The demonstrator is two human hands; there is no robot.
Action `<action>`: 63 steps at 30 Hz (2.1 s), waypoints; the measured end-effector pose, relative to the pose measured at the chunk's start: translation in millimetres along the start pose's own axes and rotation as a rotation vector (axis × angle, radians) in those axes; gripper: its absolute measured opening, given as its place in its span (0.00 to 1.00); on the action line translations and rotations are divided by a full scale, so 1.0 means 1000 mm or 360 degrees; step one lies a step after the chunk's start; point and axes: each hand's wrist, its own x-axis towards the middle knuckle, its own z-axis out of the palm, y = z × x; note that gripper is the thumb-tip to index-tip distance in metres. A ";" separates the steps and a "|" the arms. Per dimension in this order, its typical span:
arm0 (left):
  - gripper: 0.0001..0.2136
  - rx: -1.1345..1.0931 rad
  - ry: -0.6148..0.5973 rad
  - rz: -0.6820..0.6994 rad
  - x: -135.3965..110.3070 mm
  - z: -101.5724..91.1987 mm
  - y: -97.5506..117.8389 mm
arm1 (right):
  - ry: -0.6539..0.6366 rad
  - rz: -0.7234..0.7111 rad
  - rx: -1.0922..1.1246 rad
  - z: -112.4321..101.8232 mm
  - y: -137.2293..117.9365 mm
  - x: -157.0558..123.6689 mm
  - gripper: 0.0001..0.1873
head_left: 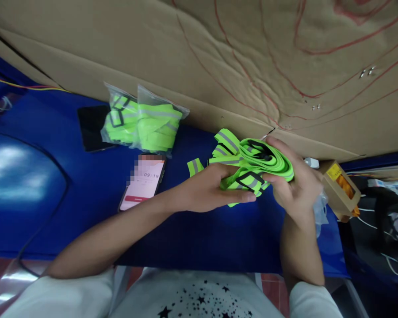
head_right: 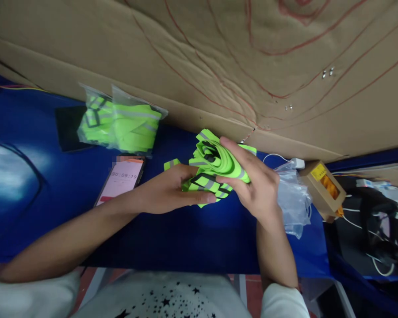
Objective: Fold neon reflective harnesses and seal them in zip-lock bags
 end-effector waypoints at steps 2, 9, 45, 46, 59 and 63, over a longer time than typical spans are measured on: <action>0.13 0.0008 0.0005 -0.0013 0.001 -0.002 0.000 | -0.0015 0.0016 -0.0018 0.001 0.000 0.001 0.26; 0.12 0.0051 -0.0094 -0.0073 0.005 -0.005 -0.008 | -0.0203 0.0225 0.0055 -0.003 -0.006 0.009 0.24; 0.15 0.0959 0.0715 -0.0350 0.001 -0.011 -0.002 | 0.0131 0.0390 0.0079 0.018 -0.022 0.001 0.18; 0.17 0.0711 0.0649 -0.0292 0.002 -0.011 -0.002 | 0.0150 0.0331 0.0045 0.019 -0.026 0.000 0.18; 0.60 -0.1046 0.0057 0.0048 -0.007 -0.013 -0.001 | 0.0350 -0.0006 0.0291 0.034 -0.040 -0.010 0.25; 0.41 -0.0979 0.0206 0.0051 -0.002 -0.008 -0.004 | 0.0442 0.0204 0.0562 0.038 -0.036 -0.010 0.21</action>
